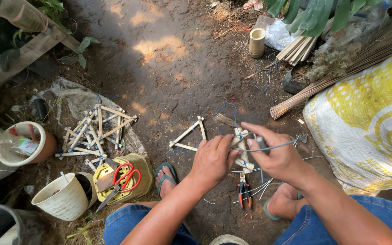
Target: The person assembles small triangular wooden frames by wrapping and twisting metal wire around the joints using pliers. They repeatedly bend, twist, and trim the wire to secure the pieces together.
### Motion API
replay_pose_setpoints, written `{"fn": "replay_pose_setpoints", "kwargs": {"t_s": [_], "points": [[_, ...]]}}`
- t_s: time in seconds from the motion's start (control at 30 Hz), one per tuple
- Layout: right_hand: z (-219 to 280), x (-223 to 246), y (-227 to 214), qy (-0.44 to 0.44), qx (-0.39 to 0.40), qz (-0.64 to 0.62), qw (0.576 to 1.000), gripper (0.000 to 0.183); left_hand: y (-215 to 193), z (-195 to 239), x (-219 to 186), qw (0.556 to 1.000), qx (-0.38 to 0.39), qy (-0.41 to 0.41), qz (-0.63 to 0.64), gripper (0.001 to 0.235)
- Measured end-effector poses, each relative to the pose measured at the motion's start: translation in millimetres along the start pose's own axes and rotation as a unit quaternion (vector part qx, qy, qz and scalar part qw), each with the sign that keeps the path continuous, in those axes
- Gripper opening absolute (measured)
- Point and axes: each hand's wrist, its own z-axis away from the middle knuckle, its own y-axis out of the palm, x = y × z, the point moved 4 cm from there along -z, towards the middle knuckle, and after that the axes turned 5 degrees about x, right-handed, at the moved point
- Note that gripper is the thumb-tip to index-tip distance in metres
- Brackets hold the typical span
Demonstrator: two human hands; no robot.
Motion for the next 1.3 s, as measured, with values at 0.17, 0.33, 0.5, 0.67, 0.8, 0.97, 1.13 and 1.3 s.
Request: {"fn": "replay_pose_setpoints", "kwargs": {"t_s": [0.17,0.33,0.5,0.67,0.8,0.97,1.13,1.3], "points": [[-1.7,4.8,3.1,-0.034,0.036,0.056,0.997,0.041,5.1,-1.9,7.5,0.996,0.052,-0.052,0.056,0.053],[-2.4,2.7,2.6,-0.081,0.014,-0.004,0.997,0.031,4.3,-5.8,5.5,0.998,0.052,-0.038,0.024,0.052],[2.3,-9.2,11.4,0.008,0.009,-0.161,0.987,0.025,-1.8,-5.1,3.8,0.999,0.035,-0.027,-0.023,0.048],[3.3,-3.0,10.6,-0.046,-0.002,-0.114,0.992,0.025,-7.3,-3.6,5.5,0.999,0.014,0.002,-0.046,0.046],[4.1,-0.7,11.6,-0.072,-0.012,-0.133,0.988,0.024,-3.7,-1.5,6.7,0.996,-0.013,0.04,-0.078,0.043],[8.6,-2.8,12.1,-0.067,-0.05,-0.11,0.99,0.022,3.4,-0.5,5.8,0.994,-0.032,0.057,-0.087,0.04],[11.8,-6.6,11.9,-0.05,-0.075,-0.082,0.993,0.022,6.3,-2.4,2.7,0.996,-0.035,0.056,-0.065,0.036],[13.0,-7.5,13.0,-0.059,-0.084,-0.106,0.989,0.021,4.9,-2.1,1.3,0.998,-0.03,0.054,-0.032,0.034]]}}
